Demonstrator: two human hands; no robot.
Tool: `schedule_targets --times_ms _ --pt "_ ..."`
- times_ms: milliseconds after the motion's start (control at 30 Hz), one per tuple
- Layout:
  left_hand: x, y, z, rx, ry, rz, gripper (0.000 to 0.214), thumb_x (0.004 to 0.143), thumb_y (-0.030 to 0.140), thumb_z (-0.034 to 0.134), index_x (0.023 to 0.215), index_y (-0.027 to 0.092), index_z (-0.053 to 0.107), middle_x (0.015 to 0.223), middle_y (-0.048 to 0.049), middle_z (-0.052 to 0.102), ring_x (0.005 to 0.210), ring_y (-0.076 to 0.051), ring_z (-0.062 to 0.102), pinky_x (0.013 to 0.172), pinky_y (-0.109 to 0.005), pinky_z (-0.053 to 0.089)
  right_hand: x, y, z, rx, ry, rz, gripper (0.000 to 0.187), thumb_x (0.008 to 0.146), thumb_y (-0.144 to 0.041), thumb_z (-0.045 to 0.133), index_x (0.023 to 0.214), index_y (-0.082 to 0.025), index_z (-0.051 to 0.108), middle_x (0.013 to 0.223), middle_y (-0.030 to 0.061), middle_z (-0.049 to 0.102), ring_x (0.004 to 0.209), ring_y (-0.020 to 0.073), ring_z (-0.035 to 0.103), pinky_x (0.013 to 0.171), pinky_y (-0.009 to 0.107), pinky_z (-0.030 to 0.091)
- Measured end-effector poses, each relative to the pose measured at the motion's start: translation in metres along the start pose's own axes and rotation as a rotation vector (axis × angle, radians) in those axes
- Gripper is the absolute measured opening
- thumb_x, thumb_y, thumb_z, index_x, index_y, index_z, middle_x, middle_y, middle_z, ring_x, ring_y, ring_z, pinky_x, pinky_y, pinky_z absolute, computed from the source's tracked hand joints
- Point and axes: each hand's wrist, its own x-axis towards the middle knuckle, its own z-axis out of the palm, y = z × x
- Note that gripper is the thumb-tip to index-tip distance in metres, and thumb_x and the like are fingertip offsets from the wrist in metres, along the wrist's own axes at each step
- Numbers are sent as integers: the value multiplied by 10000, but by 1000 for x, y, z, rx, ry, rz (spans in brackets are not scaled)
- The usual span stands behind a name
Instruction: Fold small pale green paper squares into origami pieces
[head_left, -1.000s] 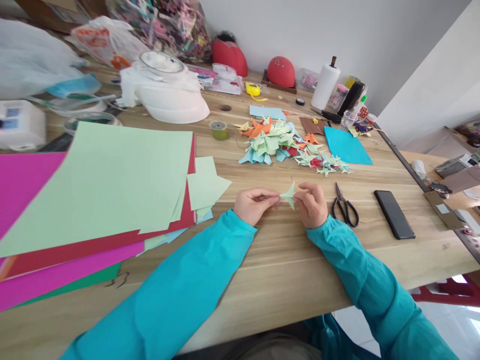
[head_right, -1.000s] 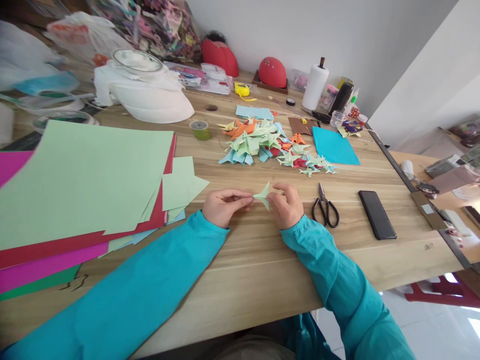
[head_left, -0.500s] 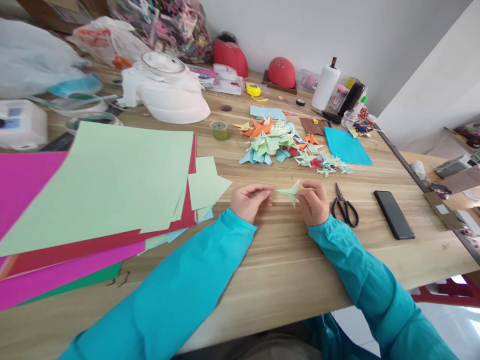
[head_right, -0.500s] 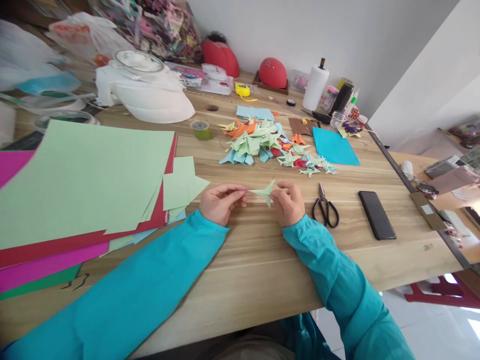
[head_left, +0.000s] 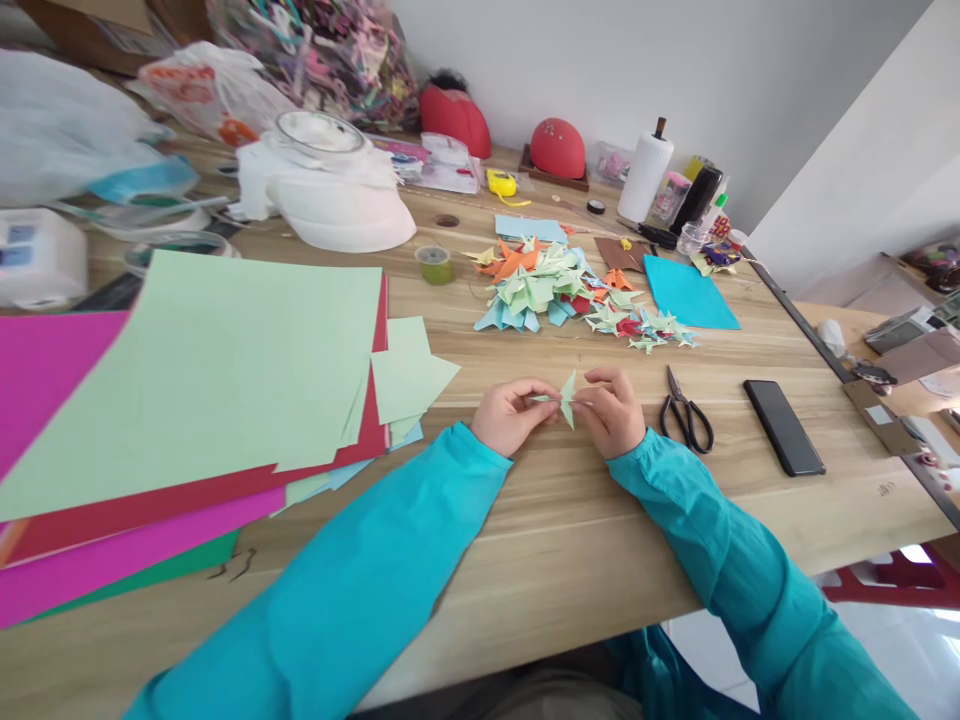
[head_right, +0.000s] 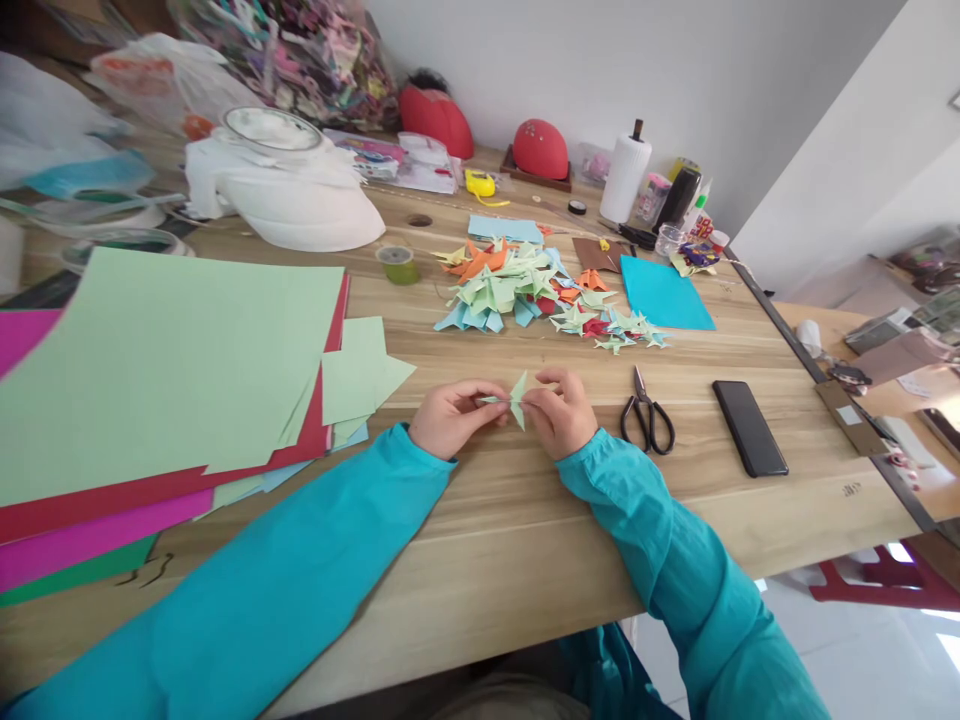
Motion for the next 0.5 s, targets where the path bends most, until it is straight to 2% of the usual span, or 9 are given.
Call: schedule_targets --times_ms 133,200,367,500 --pt "1 0 -2 -27 73 2 240 541 294 722 680 127 618 536 4 608 484 -124 568 541 -264 485 1 -8 -5 37 42 0 299 741 -197 560 1033 -177 502 1050 121 483 995 215 498 843 398 453" --pt "1 1 -2 -28 78 7 227 544 284 719 679 128 624 527 4 606 483 -127 567 541 -266 482 1 -10 -6 38 58 9 329 736 -189 550 1057 -172 481 1070 130 476 1013 224 491 849 415 447" --pt "-1 3 -4 -18 14 44 143 557 240 702 641 136 649 557 -5 610 497 -122 554 533 -256 465 -2 -7 -2 -8 39 -34 135 735 -182 544 869 -179 558 1055 116 472 990 215 499 785 371 472" --pt "-1 0 -5 -18 -19 50 150 567 226 697 679 134 656 569 -4 605 496 -116 543 522 -250 446 -4 -5 1 -28 27 -43 78 725 -182 550 800 -179 568 1026 101 497 957 197 512 794 360 467"
